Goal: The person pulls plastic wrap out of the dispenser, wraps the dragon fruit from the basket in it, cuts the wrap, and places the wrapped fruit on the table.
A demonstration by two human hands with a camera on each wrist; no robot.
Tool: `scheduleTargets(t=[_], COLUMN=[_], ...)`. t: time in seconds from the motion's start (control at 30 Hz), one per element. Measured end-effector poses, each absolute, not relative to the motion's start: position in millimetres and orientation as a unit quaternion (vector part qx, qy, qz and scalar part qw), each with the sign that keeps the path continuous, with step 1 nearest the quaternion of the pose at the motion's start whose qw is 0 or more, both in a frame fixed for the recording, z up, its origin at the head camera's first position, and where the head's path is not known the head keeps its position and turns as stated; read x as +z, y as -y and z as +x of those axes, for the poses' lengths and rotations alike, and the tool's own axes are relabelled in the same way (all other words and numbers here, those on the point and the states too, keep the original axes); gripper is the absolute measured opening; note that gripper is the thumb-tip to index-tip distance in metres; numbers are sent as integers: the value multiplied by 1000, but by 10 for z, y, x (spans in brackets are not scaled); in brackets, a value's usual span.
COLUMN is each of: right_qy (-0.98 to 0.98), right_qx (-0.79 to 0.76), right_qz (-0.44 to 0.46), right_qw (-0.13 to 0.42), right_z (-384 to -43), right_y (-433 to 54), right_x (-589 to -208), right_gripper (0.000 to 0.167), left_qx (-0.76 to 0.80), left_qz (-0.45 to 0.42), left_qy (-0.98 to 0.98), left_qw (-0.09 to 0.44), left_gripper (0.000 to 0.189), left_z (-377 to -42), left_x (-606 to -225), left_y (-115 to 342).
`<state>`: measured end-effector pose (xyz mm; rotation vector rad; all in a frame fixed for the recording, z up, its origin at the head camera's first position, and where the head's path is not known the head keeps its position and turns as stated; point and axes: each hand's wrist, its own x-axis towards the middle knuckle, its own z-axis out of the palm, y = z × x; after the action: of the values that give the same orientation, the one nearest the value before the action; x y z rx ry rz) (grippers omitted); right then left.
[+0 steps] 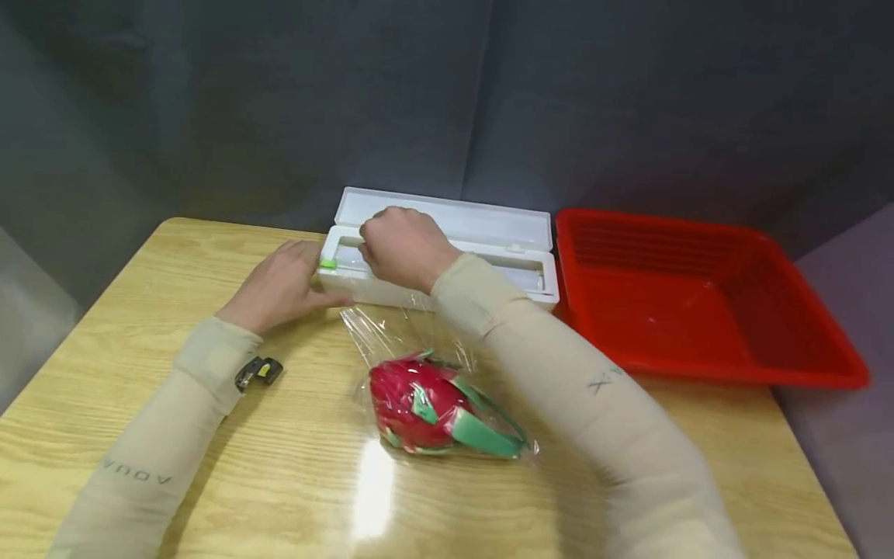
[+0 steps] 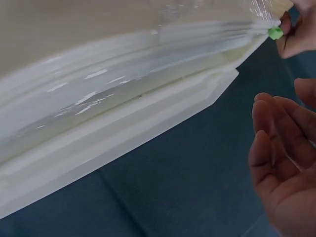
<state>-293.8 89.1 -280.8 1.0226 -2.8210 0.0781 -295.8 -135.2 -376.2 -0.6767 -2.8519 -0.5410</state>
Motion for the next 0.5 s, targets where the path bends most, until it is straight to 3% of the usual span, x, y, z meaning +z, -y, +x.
scheduleTargets(t=[0.2,0.5], right_qy=[940,944], right_qx=[66,118], right_qz=[319,279], right_qw=[101,134], right_z=[-2891,-2773], right_y=[-1111,-1390], right_x=[-2804,-2882], right_gripper=[27,29], left_qx=[-170,-158], left_qz=[-223,-219], left_qy=[956,960], left_qw=[86,80], left_gripper=[91,107], left_z=[-3009,-3035], left_x=[-3783,-3787], left_y=[1419,1463])
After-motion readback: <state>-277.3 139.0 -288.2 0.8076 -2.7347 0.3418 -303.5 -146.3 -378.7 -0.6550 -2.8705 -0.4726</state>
